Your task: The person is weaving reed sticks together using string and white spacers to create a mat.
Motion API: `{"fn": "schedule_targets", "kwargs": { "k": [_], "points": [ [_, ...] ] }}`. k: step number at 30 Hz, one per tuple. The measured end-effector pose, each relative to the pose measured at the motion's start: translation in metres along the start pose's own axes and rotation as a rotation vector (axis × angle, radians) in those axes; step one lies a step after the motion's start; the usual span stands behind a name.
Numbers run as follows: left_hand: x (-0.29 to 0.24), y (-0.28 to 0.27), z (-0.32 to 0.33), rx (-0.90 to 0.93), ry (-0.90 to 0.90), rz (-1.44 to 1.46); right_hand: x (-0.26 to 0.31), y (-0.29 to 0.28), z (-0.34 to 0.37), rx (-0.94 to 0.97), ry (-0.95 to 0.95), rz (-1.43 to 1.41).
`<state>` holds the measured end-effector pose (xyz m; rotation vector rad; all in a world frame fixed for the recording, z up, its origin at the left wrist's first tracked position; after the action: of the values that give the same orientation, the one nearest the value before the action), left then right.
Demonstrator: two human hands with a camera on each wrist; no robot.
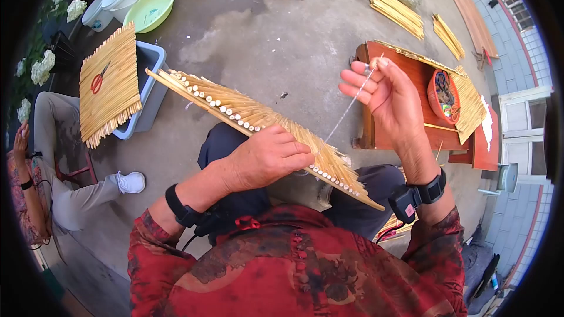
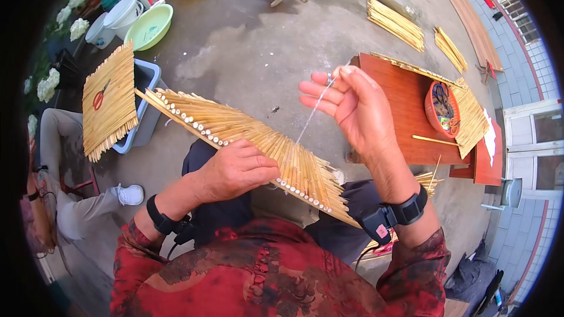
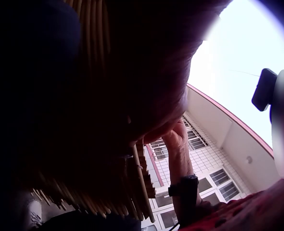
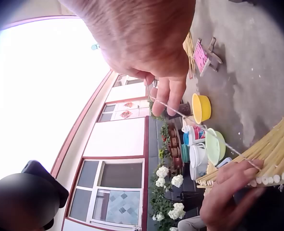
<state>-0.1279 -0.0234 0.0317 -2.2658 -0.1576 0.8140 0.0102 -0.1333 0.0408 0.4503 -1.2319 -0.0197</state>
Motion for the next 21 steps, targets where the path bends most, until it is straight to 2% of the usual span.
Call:
{"fn": "schedule_targets", "kwargs": {
  "k": [1, 2, 3, 5, 6, 7, 8, 10, 11, 12, 14, 15, 16, 17, 18, 19, 21],
  "points": [
    [0.000, -0.001, -0.001, 0.000, -0.008, 0.001, 0.002, 0.006, -0.004, 0.063, 0.011, -0.065],
    [0.000, -0.002, -0.001, 0.002, -0.007, -0.011, -0.002, 0.011, -0.011, 0.229, -0.021, 0.002],
    [0.000, 0.000, 0.000, 0.018, -0.021, -0.004, 0.000, 0.006, -0.013, 0.238, -0.029, 0.001],
    [0.003, 0.000, 0.001, 0.031, -0.040, -0.009, -0.011, -0.004, -0.017, 0.248, 0.088, 0.386],
    [0.003, 0.000, 0.003, 0.027, -0.053, 0.005, 0.002, -0.020, -0.026, 0.168, 0.031, 0.526],
    [0.004, -0.001, 0.005, 0.025, -0.066, 0.019, 0.041, -0.039, -0.038, 0.068, -0.111, 0.680],
    [0.004, -0.002, 0.006, 0.030, -0.072, 0.021, 0.093, -0.066, -0.052, -0.063, -0.294, 0.631],
    [0.008, -0.005, 0.005, 0.050, -0.106, 0.055, 0.230, -0.161, -0.083, -0.161, -0.655, 0.401],
    [0.010, -0.007, 0.005, 0.044, -0.111, 0.038, 0.273, -0.225, -0.078, -0.369, -0.703, 0.266],
    [0.012, -0.008, 0.006, 0.035, -0.111, 0.040, 0.265, -0.212, -0.078, -0.354, -0.706, 0.258],
    [0.012, -0.008, 0.002, 0.019, -0.096, 0.056, 0.214, -0.163, -0.051, -0.352, -0.613, 0.538],
    [0.013, -0.007, -0.002, 0.024, -0.090, 0.072, 0.154, -0.111, -0.042, -0.190, -0.408, 0.677],
    [0.015, -0.007, -0.005, 0.030, -0.086, 0.083, 0.095, -0.074, -0.028, -0.039, -0.311, 0.874],
    [0.016, -0.008, -0.007, 0.031, -0.087, 0.080, 0.030, -0.036, -0.009, 0.162, -0.019, 0.853],
    [0.015, -0.009, -0.006, 0.039, -0.085, 0.066, -0.024, -0.019, 0.010, 0.328, 0.188, 0.855],
    [0.014, -0.008, -0.004, 0.049, -0.088, 0.061, -0.049, 0.005, 0.027, 0.455, 0.160, 0.886],
    [0.012, -0.006, -0.001, 0.024, -0.114, 0.005, -0.087, 0.016, 0.039, 0.572, 0.154, 0.843]
  ]
}}
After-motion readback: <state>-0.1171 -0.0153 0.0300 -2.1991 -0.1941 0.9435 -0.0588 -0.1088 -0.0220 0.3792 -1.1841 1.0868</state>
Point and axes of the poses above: each hand's wrist, its own z-axis away from the middle knuckle, its own y-axis out of the palm, x = y × z, the point moved 10 cm from there along -z, towards the middle knuckle, and after that the axes turned 7 degrees about z, right-handed, at the moved point
